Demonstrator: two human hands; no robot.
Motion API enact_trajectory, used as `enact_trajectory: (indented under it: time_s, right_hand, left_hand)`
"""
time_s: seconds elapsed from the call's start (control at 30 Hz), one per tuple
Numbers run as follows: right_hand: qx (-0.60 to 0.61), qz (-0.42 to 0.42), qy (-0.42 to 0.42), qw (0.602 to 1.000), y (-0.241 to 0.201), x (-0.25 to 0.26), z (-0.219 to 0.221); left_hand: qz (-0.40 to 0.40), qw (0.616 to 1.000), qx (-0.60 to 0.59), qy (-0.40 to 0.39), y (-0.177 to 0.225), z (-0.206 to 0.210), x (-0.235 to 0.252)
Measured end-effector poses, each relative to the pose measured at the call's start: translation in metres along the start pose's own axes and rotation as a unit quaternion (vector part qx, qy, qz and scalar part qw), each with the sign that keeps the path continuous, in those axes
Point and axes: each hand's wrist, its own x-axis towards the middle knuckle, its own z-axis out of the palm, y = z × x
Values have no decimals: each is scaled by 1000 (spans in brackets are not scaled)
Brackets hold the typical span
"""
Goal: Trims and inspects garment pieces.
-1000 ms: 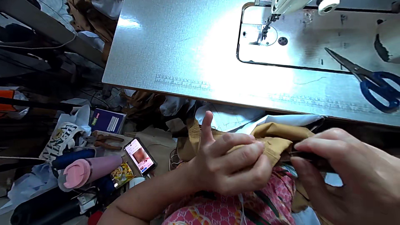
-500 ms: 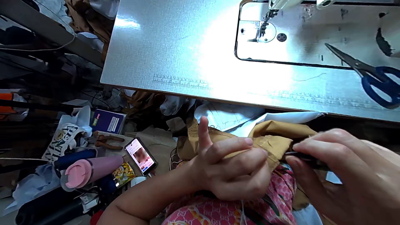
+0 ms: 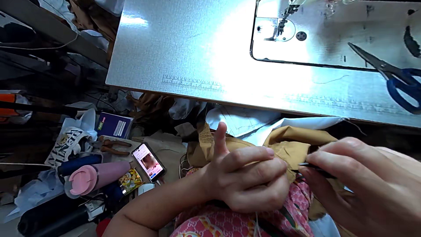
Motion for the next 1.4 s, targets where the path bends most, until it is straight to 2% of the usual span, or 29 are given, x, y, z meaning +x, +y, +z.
enact_trajectory:
  time_s: [0.17,0.27,0.4,0.47,0.63,0.8,0.97,1.1,1.27,1.4]
  right_hand:
    - [57,4,2,998,6,-1,4]
    - [154,19,-6,988,13,0,8]
    - [384,61,-13,921,16,0,12]
    - [434,75,-6,898,15,-1,14]
    - [351,34,-60,934,15,-1,9]
    - [273,39,-97,956,5,-1,7]
    - [292,70,-64,952,2,-3,13]
    - [247,65,-48,966,2,-1,21]
    - [256,61,31,964,-3,-2,30]
    - [197,70,88,974,-11,-5,43]
  left_hand:
    - [-5,1000,-8,1,1,0,-1]
    - [-10,1000,-15,2,1,-1,-1]
    - [-9,1000,-19,0,0,1,-2]
    - [-9,1000,-20,-2,0,1,-3]
    - [-4,1000,-18,1,1,2,-4]
    - [0,1000,-18,4,2,5,-5]
    - [6,1000,-17,-4,2,9,-7]
    - [-27,999,-45,4,3,16,-9]
    - [-61,995,-73,2,4,19,-5]
    - [-82,995,-54,-5,4,23,-1]
